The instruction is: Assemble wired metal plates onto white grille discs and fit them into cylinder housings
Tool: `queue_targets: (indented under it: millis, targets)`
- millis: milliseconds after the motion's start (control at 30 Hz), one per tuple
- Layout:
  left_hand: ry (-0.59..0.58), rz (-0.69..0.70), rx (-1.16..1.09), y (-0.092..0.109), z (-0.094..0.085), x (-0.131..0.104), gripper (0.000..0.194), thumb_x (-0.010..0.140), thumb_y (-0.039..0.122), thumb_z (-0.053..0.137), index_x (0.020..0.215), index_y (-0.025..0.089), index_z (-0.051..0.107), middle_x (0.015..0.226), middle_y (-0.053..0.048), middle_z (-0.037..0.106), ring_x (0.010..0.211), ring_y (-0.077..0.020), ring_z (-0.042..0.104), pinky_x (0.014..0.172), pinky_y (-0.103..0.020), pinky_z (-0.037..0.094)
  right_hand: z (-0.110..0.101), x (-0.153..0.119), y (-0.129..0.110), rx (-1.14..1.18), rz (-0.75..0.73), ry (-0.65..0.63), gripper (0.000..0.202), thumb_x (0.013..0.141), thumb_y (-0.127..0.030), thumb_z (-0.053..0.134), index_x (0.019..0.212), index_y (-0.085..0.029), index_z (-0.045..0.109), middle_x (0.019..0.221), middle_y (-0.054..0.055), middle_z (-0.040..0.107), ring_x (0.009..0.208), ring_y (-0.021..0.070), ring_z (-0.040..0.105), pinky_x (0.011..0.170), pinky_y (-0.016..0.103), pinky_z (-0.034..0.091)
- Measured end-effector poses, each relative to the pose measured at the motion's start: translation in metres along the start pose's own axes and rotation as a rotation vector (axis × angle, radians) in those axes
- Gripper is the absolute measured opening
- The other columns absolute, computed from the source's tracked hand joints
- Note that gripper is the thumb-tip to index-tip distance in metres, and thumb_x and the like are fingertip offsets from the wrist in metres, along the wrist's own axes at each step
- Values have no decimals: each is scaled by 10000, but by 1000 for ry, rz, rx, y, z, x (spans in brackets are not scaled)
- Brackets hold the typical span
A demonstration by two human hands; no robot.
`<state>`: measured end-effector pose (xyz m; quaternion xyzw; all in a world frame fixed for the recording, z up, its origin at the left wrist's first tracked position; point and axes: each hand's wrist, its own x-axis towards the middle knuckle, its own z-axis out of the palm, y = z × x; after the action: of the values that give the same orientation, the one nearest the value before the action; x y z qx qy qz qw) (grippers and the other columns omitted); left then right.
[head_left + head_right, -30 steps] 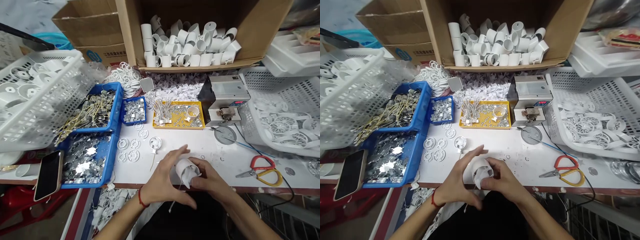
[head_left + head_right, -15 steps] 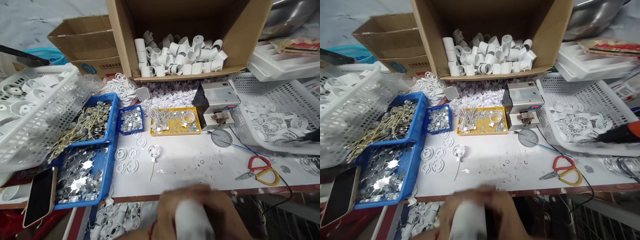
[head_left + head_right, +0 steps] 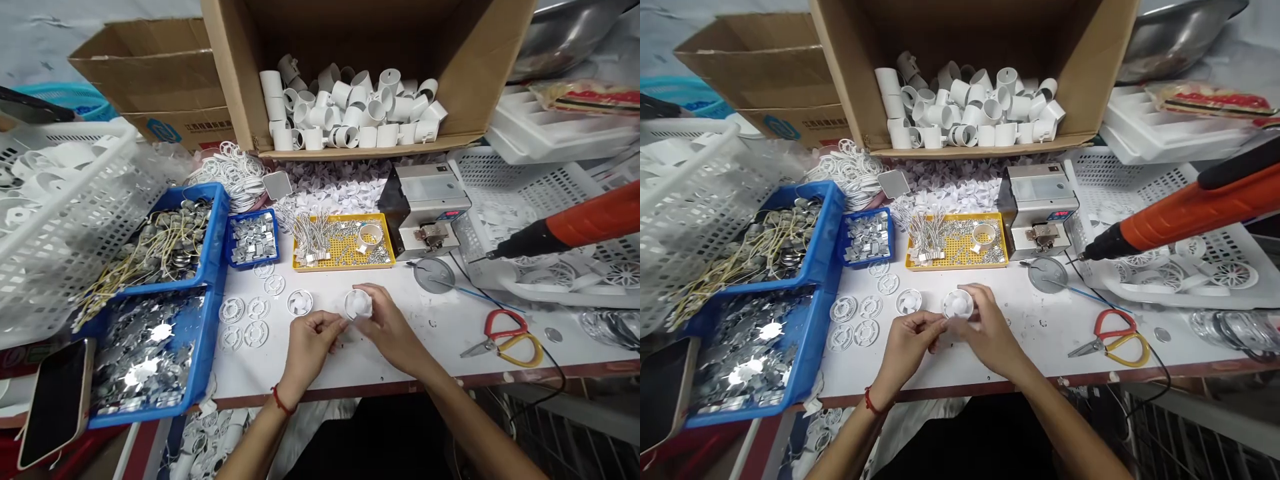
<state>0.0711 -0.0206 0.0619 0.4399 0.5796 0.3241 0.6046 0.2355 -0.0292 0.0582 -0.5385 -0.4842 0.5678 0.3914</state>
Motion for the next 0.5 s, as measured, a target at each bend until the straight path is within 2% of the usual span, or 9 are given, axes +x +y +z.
queue_targets:
  millis: [100, 200, 267, 333, 367, 400, 433, 467, 500]
  targets:
    - [-42, 26, -39, 1, 5, -8, 278, 732, 431, 728, 700, 157, 688, 499, 6, 613, 454, -115, 546, 486, -235, 472, -6, 1, -4, -276, -121, 64, 644, 709, -412, 763, 1276, -244, 508, 1347, 105, 511, 1260, 275, 489, 1051, 446, 417]
    - [-187, 95, -14, 13, 7, -16, 258, 806, 414, 673, 721, 171, 693, 613, -20, 688, 597, -163, 655, 609, -284, 553, -22, -1, -8, -247, -152, 1, 597, 764, -386, 720, 1303, -237, 511, 1305, 100, 582, 1200, 261, 550, 1008, 422, 451]
    - [-374, 215, 91, 28, 5, -9, 254, 854, 410, 620, 767, 194, 719, 712, -27, 727, 718, -199, 701, 689, -322, 581, -35, -5, -6, -174, -178, 12, 526, 763, -362, 721, 1248, -232, 563, 1264, 92, 619, 1140, 250, 589, 957, 389, 484]
    - [-448, 439, 326, 45, 1, 17, 242, 876, 409, 591, 847, 215, 734, 808, -35, 741, 799, -220, 710, 746, -362, 586, -48, -11, -1, -112, -199, 158, 473, 731, -353, 746, 1165, -222, 610, 1199, 88, 653, 1052, 239, 621, 866, 355, 518]
    - [-382, 575, 491, 55, 0, 37, 232, 866, 411, 605, 898, 218, 730, 853, -47, 739, 810, -227, 706, 760, -385, 583, -52, -14, 2, -92, -202, 263, 464, 715, -358, 757, 1136, -216, 622, 1168, 89, 665, 1005, 235, 630, 805, 338, 529]
    - [-201, 696, 680, 64, 1, 59, 252, 852, 414, 624, 967, 207, 711, 918, -68, 728, 836, -242, 696, 778, -418, 573, -56, -17, 6, -80, -203, 363, 458, 704, -369, 763, 1113, -211, 632, 1135, 89, 674, 958, 229, 634, 740, 320, 530]
    - [-67, 733, 872, 71, 5, 84, 340, 834, 407, 653, 1095, 189, 664, 1078, -104, 693, 958, -275, 672, 840, -455, 547, -58, -19, 9, -72, -205, 447, 457, 694, -380, 767, 1097, -207, 638, 1103, 89, 681, 913, 224, 634, 681, 303, 522]
    - [-16, 746, 1023, 77, 12, 108, 508, 783, 423, 709, 1199, 155, 598, 1187, -149, 634, 1040, -313, 636, 861, -475, 528, -58, -21, 11, -65, -210, 512, 461, 685, -390, 771, 1086, -202, 642, 1073, 91, 686, 874, 220, 632, 635, 291, 509]
    - [-28, 738, 1130, 82, 20, 129, 655, 738, 444, 746, 1266, 119, 536, 1232, -189, 590, 1068, -341, 613, 857, -479, 520, -58, -21, 13, -57, -218, 557, 467, 676, -395, 776, 1078, -199, 643, 1047, 92, 688, 842, 217, 629, 606, 283, 496]
